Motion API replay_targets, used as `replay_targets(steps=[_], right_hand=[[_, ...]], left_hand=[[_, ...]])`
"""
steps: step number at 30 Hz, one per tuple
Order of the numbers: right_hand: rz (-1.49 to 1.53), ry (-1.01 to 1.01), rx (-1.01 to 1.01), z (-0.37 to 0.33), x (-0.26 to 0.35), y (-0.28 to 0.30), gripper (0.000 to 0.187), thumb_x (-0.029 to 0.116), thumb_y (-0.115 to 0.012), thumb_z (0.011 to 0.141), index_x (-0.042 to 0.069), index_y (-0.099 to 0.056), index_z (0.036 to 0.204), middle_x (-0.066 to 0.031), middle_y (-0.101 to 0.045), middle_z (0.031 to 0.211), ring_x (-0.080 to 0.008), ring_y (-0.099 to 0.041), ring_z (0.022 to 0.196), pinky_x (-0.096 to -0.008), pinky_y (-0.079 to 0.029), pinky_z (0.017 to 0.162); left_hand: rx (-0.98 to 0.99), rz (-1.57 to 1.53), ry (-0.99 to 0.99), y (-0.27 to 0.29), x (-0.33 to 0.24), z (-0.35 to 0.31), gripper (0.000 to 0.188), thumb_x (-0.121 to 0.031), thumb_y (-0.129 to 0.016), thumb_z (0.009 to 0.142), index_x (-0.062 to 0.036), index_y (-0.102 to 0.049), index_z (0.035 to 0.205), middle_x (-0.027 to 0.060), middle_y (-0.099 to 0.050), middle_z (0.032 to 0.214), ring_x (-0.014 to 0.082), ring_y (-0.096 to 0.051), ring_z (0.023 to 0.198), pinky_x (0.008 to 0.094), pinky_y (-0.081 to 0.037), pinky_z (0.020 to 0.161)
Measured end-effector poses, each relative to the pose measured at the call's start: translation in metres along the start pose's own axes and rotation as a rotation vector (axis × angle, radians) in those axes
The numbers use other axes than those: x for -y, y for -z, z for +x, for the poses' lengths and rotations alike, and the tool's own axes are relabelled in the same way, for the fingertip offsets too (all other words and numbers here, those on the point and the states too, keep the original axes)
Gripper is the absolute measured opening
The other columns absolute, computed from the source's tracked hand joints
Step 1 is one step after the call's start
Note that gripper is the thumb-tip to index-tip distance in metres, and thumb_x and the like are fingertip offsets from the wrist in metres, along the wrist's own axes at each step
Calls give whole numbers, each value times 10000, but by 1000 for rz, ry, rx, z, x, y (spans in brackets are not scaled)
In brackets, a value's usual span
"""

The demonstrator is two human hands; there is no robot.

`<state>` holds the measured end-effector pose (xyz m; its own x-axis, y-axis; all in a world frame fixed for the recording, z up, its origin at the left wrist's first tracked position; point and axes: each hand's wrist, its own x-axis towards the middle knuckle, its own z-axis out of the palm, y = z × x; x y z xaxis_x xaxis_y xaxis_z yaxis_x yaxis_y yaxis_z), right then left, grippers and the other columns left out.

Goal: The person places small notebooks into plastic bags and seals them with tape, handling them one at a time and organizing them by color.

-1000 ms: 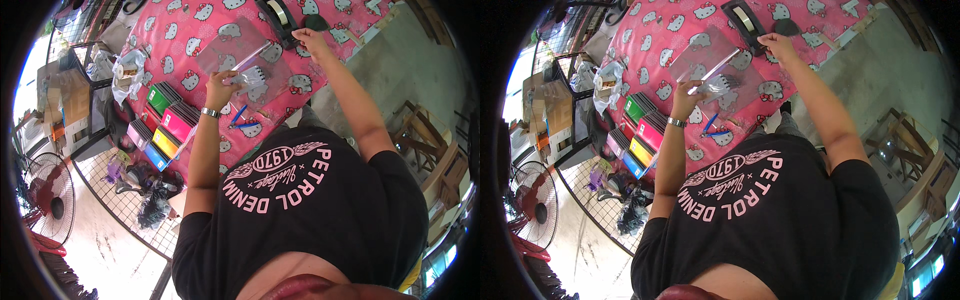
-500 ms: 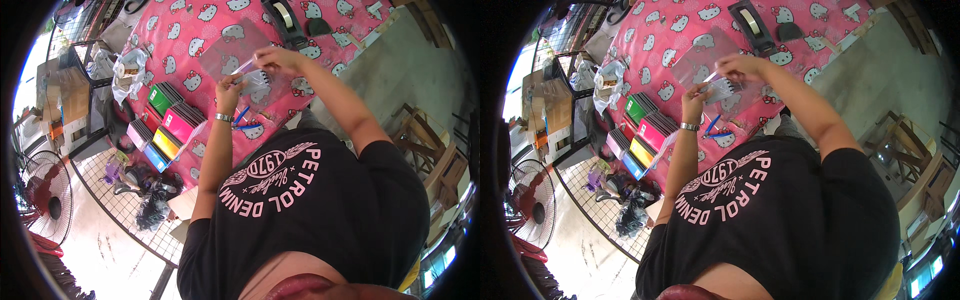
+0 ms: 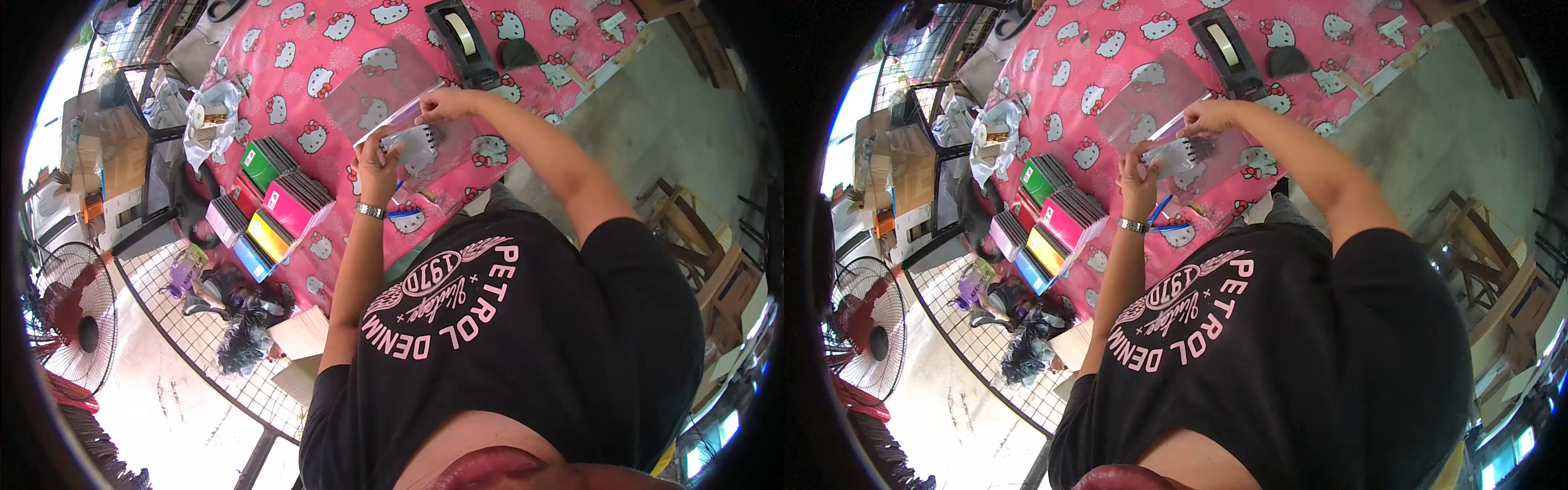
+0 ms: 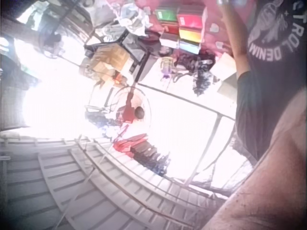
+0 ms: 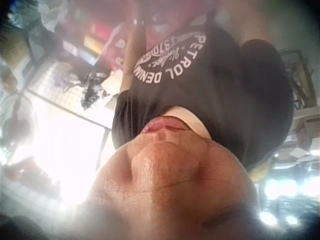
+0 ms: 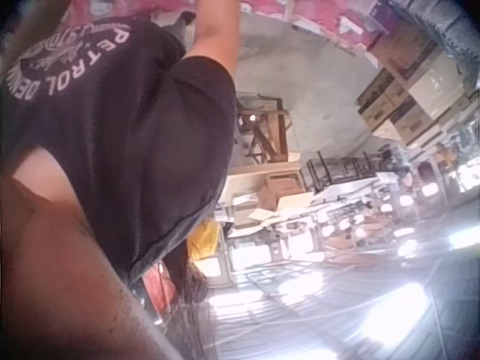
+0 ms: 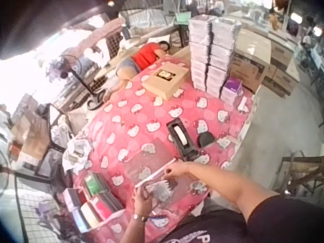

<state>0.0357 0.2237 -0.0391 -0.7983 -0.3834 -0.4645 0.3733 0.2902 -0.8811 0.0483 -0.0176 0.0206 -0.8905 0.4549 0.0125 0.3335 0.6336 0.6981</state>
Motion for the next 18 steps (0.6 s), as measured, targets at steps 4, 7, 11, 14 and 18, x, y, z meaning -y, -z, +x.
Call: replay_targets(steps=[4, 7, 11, 14, 18], right_hand=[[-43, 284, -545, -45, 11, -9, 259, 270, -677, 822, 45, -561, 770, -17, -542, 669, -92, -485, 608, -257, -403, 557], [-145, 420, -1095, -83, 21, 8, 260, 284, -687, 785, 39, -603, 812, -79, -594, 733, -191, -577, 695, -312, -457, 627], [-382, 133, -1215, -96, -38, 32, 241, 276, -671, 801, 44, -622, 839, -63, -610, 788, -199, -589, 752, -317, -459, 682], [-47, 83, -1128, -90, -50, 26, 225, 252, -662, 813, 40, -643, 887, -37, -600, 777, -174, -565, 734, -299, -448, 696], [333, 4, -941, -87, -26, 28, 218, 192, -658, 819, 20, -657, 953, -12, -578, 755, -129, -533, 711, -279, -436, 683]], left_hand=[[101, 133, -81, 8, -9, 6, 411, -88, -683, 715, -174, -609, 1110, 28, -602, 1058, 260, -472, 997, 393, -304, 876], [102, 173, -36, 10, -17, 9, 399, -73, -673, 714, -195, -627, 1091, 3, -600, 1066, 244, -467, 1016, 392, -299, 888], [58, 187, -177, 8, -17, 14, 316, -86, -665, 724, -217, -681, 1010, -31, -597, 1079, 217, -465, 1026, 386, -300, 885], [-32, 240, -281, 5, -17, 7, 257, -107, -670, 721, -217, -709, 951, -39, -602, 1069, 206, -475, 1016, 377, -323, 871], [-103, 365, -345, -2, -17, -5, 276, -54, -617, 738, -214, -716, 939, -33, -617, 1038, 213, -498, 998, 377, -340, 867]])
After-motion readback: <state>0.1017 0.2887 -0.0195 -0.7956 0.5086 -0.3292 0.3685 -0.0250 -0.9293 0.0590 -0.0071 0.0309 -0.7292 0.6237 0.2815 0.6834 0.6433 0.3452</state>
